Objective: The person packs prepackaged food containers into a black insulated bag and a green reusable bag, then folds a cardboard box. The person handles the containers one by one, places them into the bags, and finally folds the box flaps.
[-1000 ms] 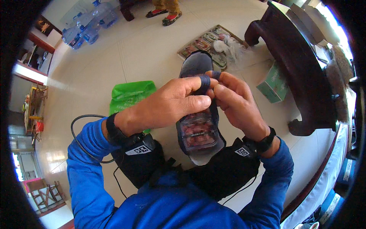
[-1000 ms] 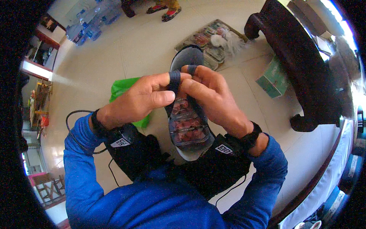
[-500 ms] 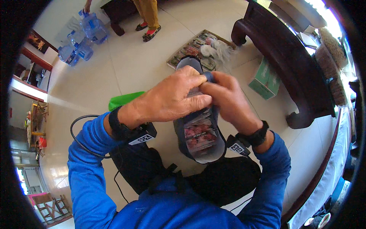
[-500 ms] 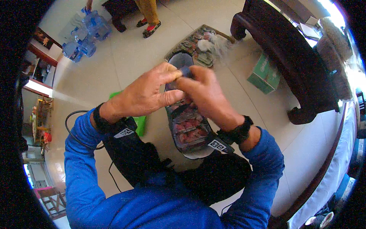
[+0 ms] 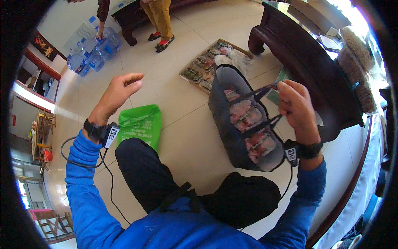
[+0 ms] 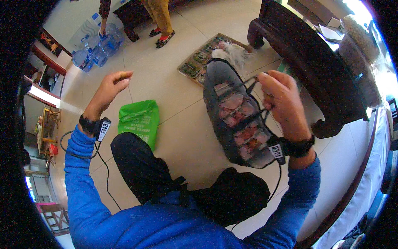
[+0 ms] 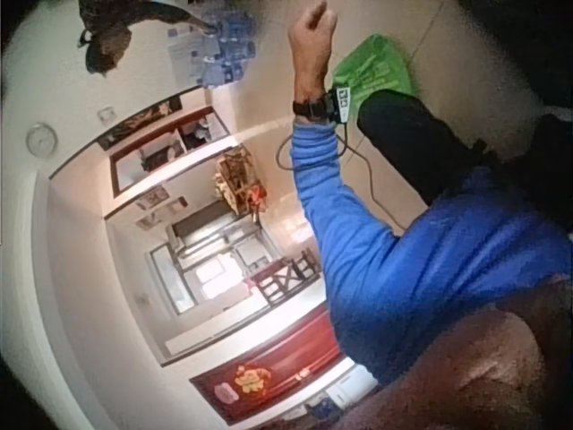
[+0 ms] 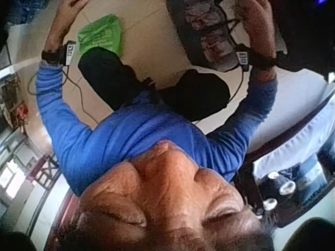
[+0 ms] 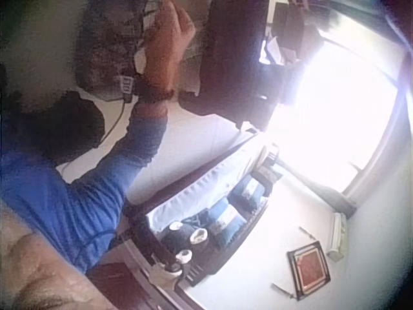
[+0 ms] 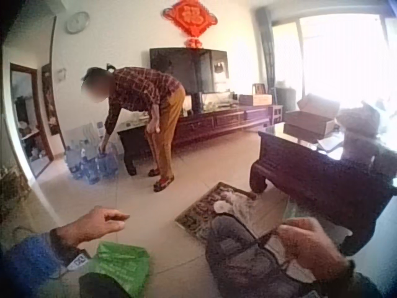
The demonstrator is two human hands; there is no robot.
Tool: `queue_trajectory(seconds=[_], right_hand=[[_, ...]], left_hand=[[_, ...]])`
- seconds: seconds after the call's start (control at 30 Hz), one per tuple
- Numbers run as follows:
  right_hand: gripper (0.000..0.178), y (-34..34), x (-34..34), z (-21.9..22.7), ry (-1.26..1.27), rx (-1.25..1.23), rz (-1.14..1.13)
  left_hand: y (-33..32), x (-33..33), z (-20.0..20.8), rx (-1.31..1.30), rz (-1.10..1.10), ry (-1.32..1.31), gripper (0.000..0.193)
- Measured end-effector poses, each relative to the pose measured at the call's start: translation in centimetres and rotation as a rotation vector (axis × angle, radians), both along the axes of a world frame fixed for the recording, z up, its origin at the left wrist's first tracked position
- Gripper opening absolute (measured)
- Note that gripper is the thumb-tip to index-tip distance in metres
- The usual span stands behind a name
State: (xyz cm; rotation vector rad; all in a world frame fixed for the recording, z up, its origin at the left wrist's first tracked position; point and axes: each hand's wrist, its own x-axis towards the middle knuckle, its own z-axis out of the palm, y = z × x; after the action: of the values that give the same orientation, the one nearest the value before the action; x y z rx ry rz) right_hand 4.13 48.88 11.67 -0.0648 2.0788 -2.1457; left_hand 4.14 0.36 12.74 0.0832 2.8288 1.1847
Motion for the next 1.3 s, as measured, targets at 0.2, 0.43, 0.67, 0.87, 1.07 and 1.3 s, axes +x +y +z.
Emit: queue_trajectory(seconds=[0.2, 0.43, 0.67, 0.87, 1.07, 1.3], right_hand=[[0.022, 8.2, 0.6, 1.3, 0.018, 0.211, -0.232], [0.024, 19.5, 0.2, -0.1, 0.080, 0.303, -0.415], [0.033, 34.5, -0.7, -2.8, 0.033, 0.439, -0.495], [0.041, 42.6, -0.4, -4.0, 0.157, 0.758, -0.499], [0.045, 44.7, 0.2, -5.0, -0.013, 0.689, -0.594], [0.050, 44.1, 2.6, -5.4, 0.031, 0.802, -0.648]], left_hand=[[-5.3, 2.0, -3.0, 0.136, 0.237, -0.122, 0.042], [-7.3, 2.4, -4.1, 0.090, 0.311, -0.201, 0.037], [-5.2, -3.1, -2.0, -0.127, 0.173, -0.182, 0.042], [-7.4, -4.2, -4.7, -0.101, 0.272, -0.220, 0.043], [-11.4, -1.3, -12.7, -0.023, 0.319, -0.356, 0.034], [-13.2, -0.1, -23.7, -0.136, 0.217, -0.393, 0.045]])
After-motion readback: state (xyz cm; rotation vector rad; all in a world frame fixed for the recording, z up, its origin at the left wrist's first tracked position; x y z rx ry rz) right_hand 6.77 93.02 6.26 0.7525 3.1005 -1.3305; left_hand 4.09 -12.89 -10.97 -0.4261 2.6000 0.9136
